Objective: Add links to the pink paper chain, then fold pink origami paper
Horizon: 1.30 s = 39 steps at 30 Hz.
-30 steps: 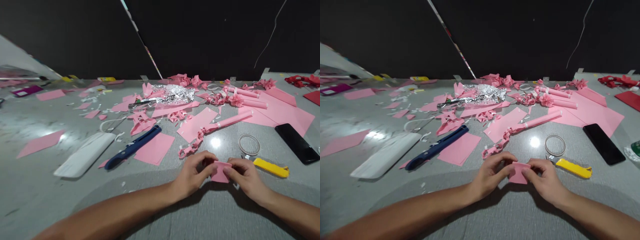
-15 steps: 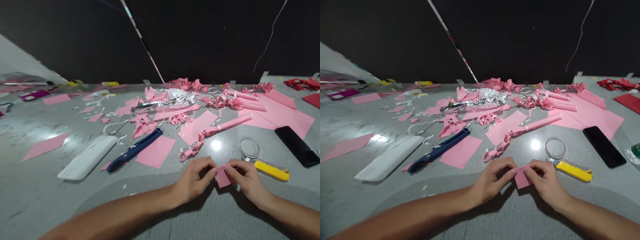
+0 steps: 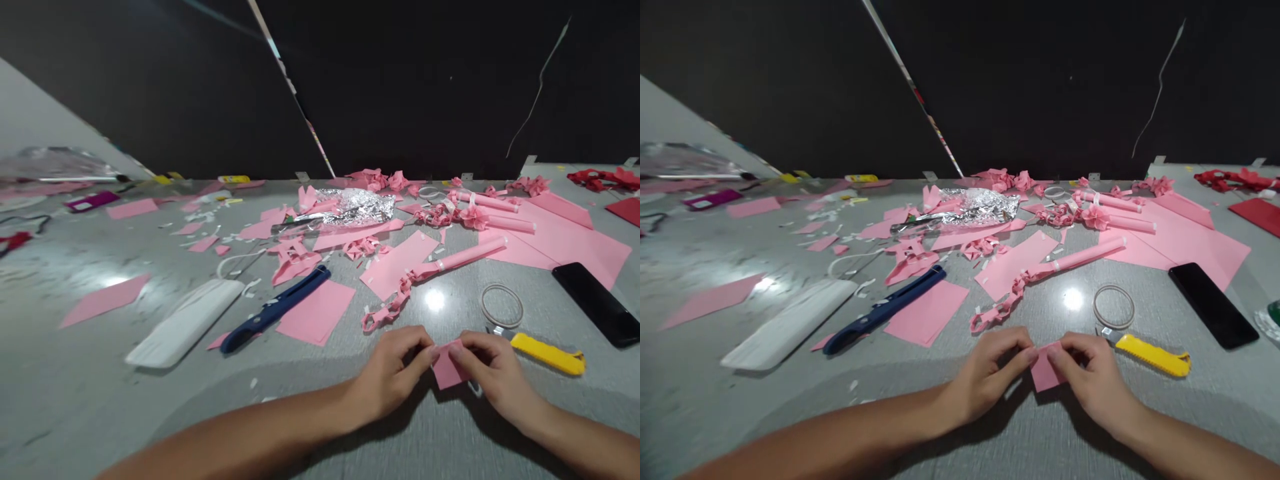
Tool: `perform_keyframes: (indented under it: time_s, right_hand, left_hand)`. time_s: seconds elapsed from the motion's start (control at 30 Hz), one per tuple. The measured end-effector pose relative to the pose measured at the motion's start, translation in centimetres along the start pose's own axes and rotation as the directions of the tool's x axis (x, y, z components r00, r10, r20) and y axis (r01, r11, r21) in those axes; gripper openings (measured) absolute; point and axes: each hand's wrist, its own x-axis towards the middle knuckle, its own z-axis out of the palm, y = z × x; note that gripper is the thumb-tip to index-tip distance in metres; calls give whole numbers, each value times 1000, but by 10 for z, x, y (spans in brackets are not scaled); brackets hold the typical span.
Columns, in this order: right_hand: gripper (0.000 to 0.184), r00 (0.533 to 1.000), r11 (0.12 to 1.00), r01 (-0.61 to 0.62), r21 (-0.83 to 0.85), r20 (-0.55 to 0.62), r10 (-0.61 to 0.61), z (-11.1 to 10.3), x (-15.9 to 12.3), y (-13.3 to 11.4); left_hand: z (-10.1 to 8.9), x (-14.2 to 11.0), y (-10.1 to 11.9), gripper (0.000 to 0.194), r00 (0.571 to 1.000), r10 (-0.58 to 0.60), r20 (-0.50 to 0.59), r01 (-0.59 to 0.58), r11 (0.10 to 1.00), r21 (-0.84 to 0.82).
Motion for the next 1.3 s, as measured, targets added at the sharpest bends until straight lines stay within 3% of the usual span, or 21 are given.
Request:
perform_keyframes:
  time_s: [0.37,0.6,0.83,1.03,1.3]
  right_hand:
    - [52,1000,999,-25,-21,-10,25,1,0,2]
    - [47,998,999,-38,-8,-47,38,2,-3,14]
    - [48,998,995,-32,-93,57,37,-6,0,17]
    - [48,998,997,-62,-53,-22,61,0,-4,9]
    - [51,999,996,-37,-81,4,37,0,0,12]
  left_hand:
    - [1,3,3,34,999,-36,9,36,999,-27]
    - [2,5,1,32,999,-50,15,51,997,-61]
    - [3,4,2,31,998,-65,17,66,996,-55]
    - [3,4,2,31,998,-64,26,66,994,-82]
    - [4,3,3,29,991,-124,46,129,981,-143]
